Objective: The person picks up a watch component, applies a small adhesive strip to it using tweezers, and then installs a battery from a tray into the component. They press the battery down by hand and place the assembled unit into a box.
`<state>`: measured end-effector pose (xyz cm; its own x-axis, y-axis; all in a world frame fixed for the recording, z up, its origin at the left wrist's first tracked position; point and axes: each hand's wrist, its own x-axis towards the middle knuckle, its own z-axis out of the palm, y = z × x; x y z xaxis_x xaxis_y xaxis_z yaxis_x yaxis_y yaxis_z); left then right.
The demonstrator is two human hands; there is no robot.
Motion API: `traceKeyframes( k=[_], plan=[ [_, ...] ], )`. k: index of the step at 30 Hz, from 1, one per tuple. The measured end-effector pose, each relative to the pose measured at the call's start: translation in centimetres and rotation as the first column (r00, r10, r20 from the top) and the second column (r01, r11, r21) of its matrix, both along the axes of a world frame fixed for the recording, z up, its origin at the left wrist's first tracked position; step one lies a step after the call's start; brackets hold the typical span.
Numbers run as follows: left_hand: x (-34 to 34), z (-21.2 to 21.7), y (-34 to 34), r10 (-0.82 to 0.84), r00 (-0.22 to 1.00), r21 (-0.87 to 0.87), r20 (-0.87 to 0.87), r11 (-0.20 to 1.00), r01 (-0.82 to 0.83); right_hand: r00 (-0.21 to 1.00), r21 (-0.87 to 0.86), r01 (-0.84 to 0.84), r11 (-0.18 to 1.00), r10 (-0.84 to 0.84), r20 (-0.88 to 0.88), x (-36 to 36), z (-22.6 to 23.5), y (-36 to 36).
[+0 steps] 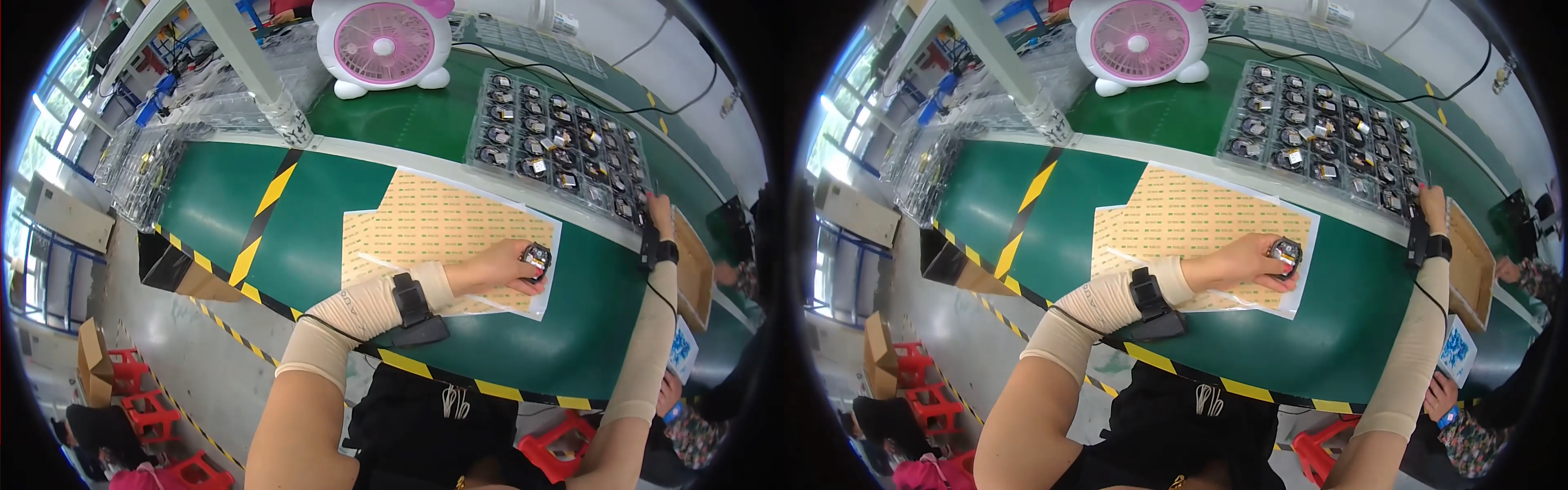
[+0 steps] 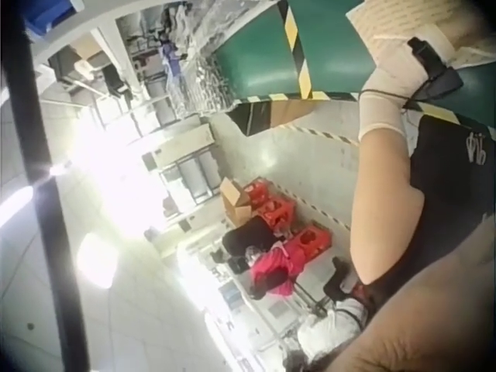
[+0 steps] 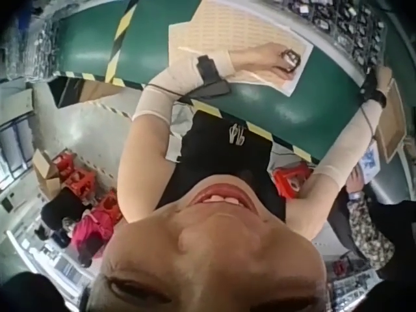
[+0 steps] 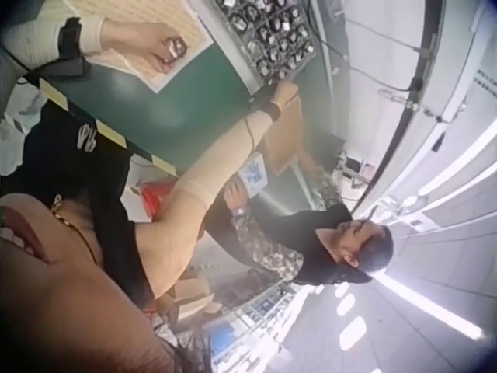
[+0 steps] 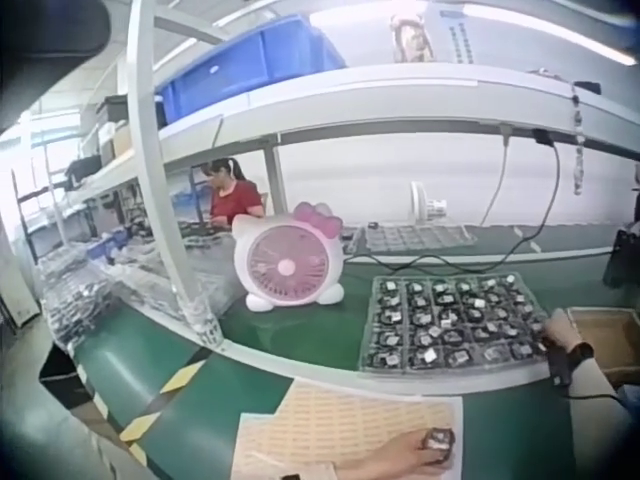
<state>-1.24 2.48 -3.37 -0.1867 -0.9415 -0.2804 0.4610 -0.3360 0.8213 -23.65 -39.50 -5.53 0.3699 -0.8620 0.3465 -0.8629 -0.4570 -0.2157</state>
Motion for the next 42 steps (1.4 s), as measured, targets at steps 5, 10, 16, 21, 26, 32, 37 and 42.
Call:
traceKeyframes(
  k=[5, 10, 16, 21, 26, 32, 37, 42],
  plan=[
    [0.1, 0.0, -0.7, -0.008, 0.998, -0.004, 0.055, 1.0, 0.009, 0.896, -0.237, -0.327, 0.915, 0.221, -0.384, -3.5, 1.3, 3.4],
    [-0.1, 1.6, -0.8, 0.032, 0.994, 0.049, 0.104, 0.998, -0.037, 0.789, -0.336, -0.415, 0.845, 0.15, -0.596, -0.1, 0.3, 3.3],
    [-0.8, 2.2, -0.6, 0.028, 0.996, 0.089, 0.083, 0.995, -0.036, 0.982, -0.204, 0.078, 0.976, -0.111, -0.153, -1.9, 7.7, 12.7],
    [-1.3, 1.8, -0.9, -0.009, 0.994, 0.044, 0.109, 0.999, 0.004, 0.947, 0.115, 0.185, 0.976, -0.146, -0.287, -7.9, 7.0, 14.6],
    [-0.8, 1.7, -0.7, 0.004, 0.994, 0.03, 0.107, 1.0, -0.007, 0.962, 0.12, 0.102, 0.988, -0.067, -0.263, -8.9, 6.5, 18.0],
    [-0.9, 1.5, -0.5, 0.003, 0.995, 0.019, 0.097, 1.0, -0.005, 0.977, 0.069, 0.035, 0.997, -0.02, -0.213, -13.4, 8.0, 20.9],
    [-1.1, 1.8, -0.5, 0.005, 0.997, 0.044, 0.081, 0.999, -0.008, 0.985, 0.0, -0.103, 0.995, 0.102, -0.138, -16.9, 6.9, 21.9],
    [-0.8, 1.4, -0.9, 0.065, 0.998, 0.066, -0.012, 0.996, -0.064, 0.951, -0.41, -0.306, 0.859, 0.256, -0.175, -14.7, 6.6, 23.4]
  ],
)
